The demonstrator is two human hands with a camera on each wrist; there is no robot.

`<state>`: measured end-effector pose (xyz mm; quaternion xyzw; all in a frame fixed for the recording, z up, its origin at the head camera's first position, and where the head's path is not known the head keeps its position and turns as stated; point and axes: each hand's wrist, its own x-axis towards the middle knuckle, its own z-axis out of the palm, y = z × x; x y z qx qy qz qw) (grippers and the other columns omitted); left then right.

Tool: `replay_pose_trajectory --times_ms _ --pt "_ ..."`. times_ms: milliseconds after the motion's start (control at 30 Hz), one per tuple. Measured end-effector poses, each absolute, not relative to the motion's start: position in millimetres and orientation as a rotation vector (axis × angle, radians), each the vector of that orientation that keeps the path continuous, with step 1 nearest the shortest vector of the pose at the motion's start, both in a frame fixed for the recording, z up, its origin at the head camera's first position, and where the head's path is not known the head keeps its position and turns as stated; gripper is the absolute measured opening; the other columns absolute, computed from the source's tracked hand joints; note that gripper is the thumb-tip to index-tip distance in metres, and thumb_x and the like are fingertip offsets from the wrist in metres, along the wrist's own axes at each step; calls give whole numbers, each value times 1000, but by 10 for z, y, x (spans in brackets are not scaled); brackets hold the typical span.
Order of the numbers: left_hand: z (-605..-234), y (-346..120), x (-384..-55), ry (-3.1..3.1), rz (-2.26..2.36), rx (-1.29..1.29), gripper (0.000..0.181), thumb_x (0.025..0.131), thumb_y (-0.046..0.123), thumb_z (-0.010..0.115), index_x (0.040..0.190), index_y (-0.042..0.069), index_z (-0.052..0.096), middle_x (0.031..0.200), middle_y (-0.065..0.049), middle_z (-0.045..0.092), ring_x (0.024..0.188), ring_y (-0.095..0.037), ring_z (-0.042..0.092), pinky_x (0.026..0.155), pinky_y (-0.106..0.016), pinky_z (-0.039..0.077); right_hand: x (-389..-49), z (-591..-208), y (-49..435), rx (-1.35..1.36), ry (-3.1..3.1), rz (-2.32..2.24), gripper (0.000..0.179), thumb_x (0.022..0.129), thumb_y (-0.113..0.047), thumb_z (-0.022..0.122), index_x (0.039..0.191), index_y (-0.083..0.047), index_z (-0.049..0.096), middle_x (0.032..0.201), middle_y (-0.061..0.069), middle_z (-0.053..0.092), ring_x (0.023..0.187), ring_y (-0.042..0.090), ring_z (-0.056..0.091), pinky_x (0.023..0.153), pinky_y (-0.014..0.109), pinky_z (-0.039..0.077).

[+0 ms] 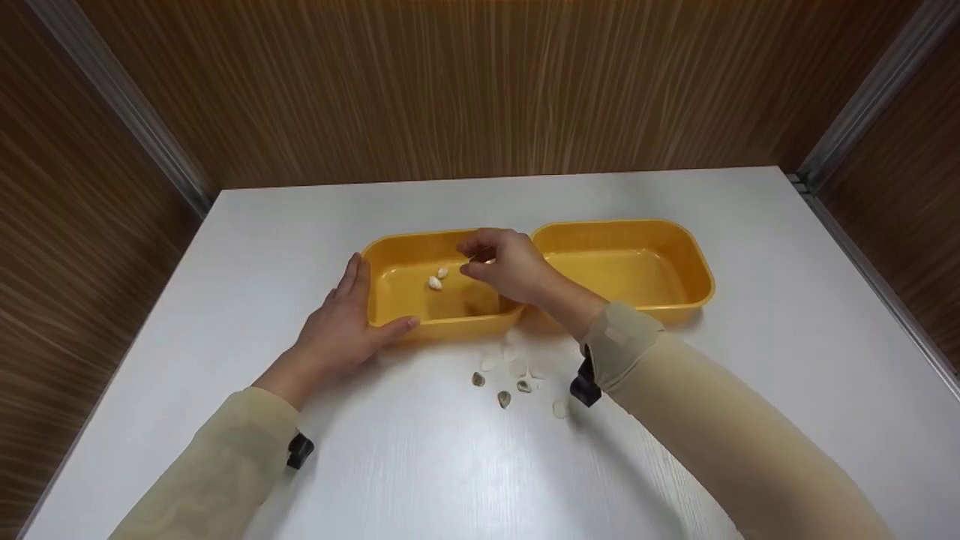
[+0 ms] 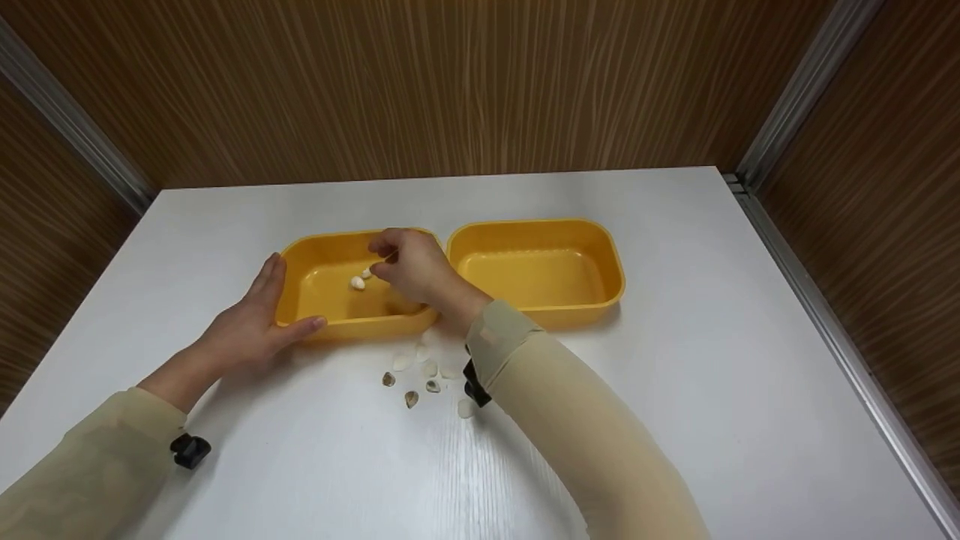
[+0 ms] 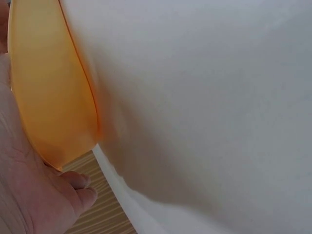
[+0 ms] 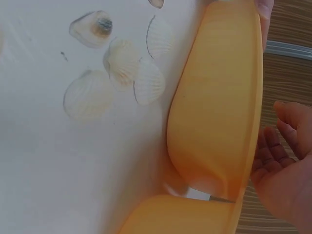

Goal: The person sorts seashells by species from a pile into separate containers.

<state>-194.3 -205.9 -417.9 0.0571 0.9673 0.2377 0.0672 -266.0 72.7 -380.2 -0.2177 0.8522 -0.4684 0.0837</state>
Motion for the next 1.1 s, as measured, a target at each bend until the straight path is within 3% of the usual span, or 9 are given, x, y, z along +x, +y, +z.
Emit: replay_pose_trajectory --times_ms 233,567,1100 --pt "-4177 -2078 -1948 2917 731 177 136 83 93 53 169 8 -10 178 -5 -12 157 -48 23 119 -66 31 -2526 -3667 865 -738 2568 -1380 26 101 -10 74 126 -5 73 120 8 72 107 22 68 88 33 58" --pt "-4188 -2130 -1934 2921 749 216 135 86 91 53 168 6 -11 178 -9 -12 153 -46 34 116 -62 38 -2186 -3546 1229 -896 2509 -1398 23 97 -4 75 120 -1 75 106 10 73 94 24 68 84 34 57" --pt "-4167 -2130 -1893 2919 738 200 133 87 89 53 168 6 -11 178 -8 -13 149 -47 40 115 -62 39 -1783 -3920 1806 -911 2453 -1319 23 95 -7 79 118 -5 76 104 5 75 93 21 67 83 28 57"
